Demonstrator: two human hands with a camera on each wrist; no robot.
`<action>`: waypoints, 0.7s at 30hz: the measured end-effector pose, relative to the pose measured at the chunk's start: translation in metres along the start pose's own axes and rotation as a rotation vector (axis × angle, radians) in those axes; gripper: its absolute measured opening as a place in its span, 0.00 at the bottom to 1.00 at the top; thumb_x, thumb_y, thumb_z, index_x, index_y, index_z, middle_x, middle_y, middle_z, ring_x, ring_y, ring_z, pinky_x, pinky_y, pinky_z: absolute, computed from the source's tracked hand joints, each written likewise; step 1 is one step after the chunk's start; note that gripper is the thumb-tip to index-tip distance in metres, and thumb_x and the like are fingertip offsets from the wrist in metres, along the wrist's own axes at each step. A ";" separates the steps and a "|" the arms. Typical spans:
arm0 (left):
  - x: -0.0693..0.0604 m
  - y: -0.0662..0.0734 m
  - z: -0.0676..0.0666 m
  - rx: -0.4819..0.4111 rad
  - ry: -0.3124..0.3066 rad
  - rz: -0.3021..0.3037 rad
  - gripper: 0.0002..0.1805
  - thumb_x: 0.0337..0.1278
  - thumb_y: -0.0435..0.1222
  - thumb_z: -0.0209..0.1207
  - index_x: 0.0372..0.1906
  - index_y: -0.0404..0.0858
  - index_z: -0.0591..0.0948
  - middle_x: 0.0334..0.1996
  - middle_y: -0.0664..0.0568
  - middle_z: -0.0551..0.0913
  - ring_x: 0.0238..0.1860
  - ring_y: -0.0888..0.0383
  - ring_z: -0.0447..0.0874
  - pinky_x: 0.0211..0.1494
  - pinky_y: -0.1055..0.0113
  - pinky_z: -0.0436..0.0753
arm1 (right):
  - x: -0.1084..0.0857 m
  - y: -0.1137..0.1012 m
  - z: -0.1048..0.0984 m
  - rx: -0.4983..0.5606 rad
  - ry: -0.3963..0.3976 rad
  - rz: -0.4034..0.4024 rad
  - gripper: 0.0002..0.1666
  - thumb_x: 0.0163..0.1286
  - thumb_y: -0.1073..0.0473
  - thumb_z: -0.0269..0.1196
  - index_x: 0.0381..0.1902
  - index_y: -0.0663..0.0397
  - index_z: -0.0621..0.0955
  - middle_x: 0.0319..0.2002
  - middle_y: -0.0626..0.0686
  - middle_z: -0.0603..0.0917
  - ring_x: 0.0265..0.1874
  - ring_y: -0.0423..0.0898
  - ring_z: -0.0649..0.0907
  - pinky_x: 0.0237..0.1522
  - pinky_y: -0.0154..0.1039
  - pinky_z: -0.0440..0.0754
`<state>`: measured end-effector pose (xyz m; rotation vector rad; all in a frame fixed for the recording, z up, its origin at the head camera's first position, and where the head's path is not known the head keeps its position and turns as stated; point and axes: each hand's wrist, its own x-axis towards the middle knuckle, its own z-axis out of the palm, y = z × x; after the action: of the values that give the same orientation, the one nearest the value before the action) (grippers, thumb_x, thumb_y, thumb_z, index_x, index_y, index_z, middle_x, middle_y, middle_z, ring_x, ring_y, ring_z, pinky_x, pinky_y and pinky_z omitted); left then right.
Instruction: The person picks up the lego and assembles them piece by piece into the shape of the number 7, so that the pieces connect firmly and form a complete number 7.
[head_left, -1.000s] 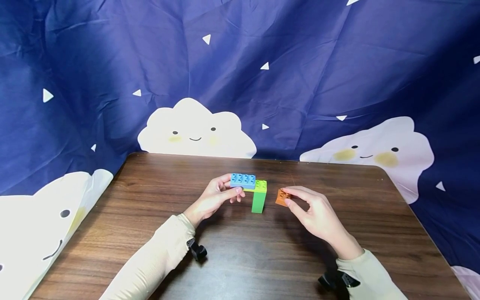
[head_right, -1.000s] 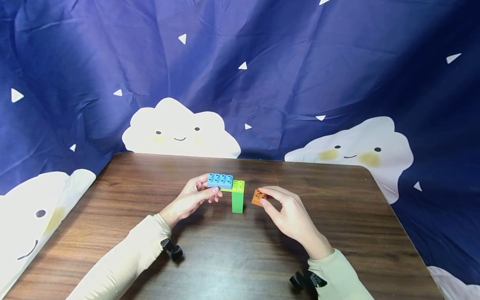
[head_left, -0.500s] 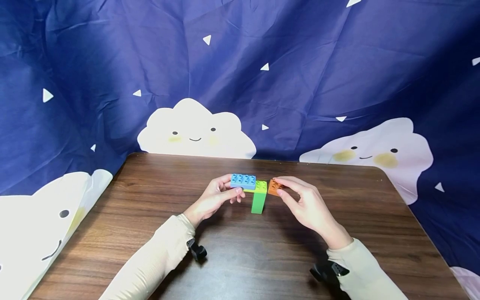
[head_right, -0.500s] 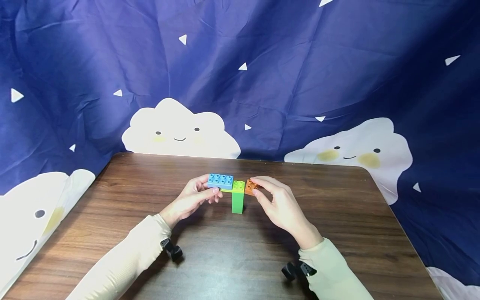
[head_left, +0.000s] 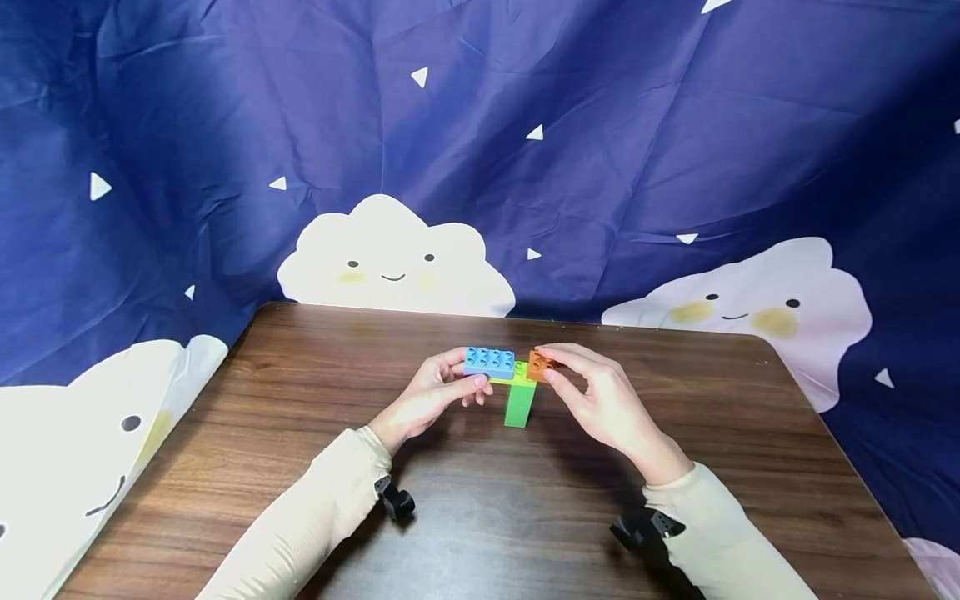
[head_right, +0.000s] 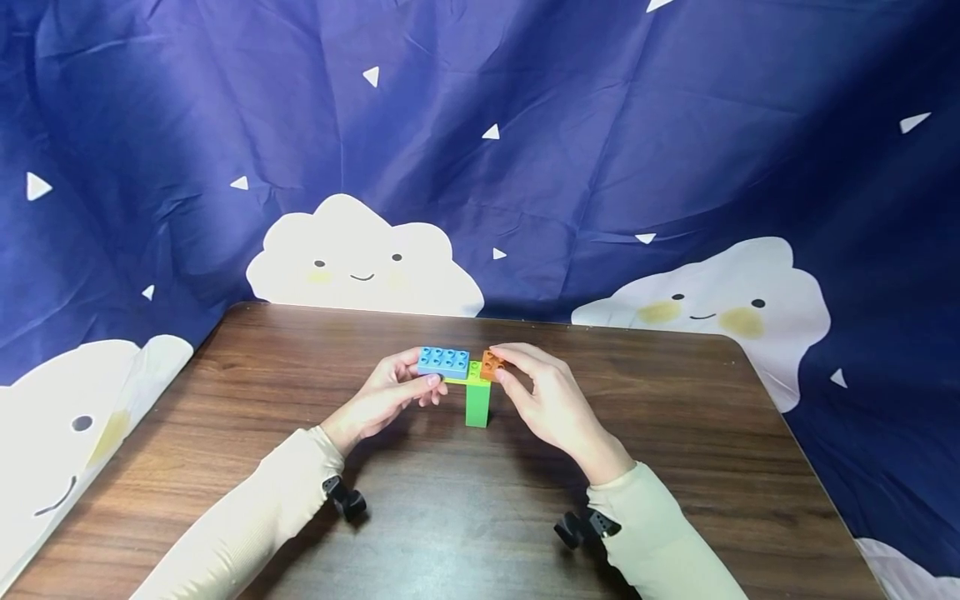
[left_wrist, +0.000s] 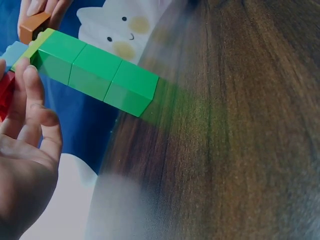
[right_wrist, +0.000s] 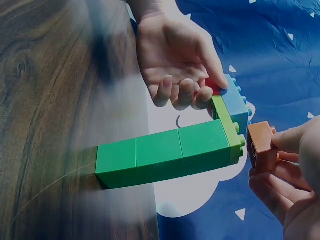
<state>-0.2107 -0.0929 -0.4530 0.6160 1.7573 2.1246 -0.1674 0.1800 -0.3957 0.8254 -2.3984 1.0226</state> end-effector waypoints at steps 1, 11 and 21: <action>0.000 0.000 0.000 0.000 0.001 -0.001 0.16 0.75 0.26 0.58 0.62 0.29 0.77 0.34 0.58 0.92 0.33 0.62 0.86 0.36 0.71 0.78 | 0.001 0.000 0.000 -0.001 -0.004 0.003 0.20 0.74 0.68 0.70 0.62 0.59 0.87 0.59 0.57 0.90 0.54 0.54 0.90 0.57 0.25 0.84; -0.001 0.000 0.000 -0.016 0.006 0.005 0.14 0.74 0.26 0.59 0.60 0.32 0.79 0.34 0.58 0.92 0.33 0.61 0.86 0.35 0.72 0.79 | 0.009 -0.005 0.005 0.008 -0.050 -0.002 0.19 0.74 0.67 0.70 0.62 0.60 0.87 0.59 0.57 0.90 0.55 0.54 0.89 0.54 0.52 0.90; 0.000 -0.002 0.002 -0.020 -0.005 0.011 0.14 0.75 0.26 0.58 0.60 0.32 0.78 0.34 0.58 0.91 0.33 0.62 0.86 0.35 0.73 0.79 | 0.012 -0.005 0.007 0.001 -0.101 0.025 0.20 0.76 0.65 0.69 0.63 0.61 0.86 0.60 0.59 0.89 0.51 0.52 0.89 0.48 0.49 0.92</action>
<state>-0.2097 -0.0904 -0.4543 0.6270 1.7323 2.1436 -0.1742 0.1676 -0.3906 0.8688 -2.4989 1.0140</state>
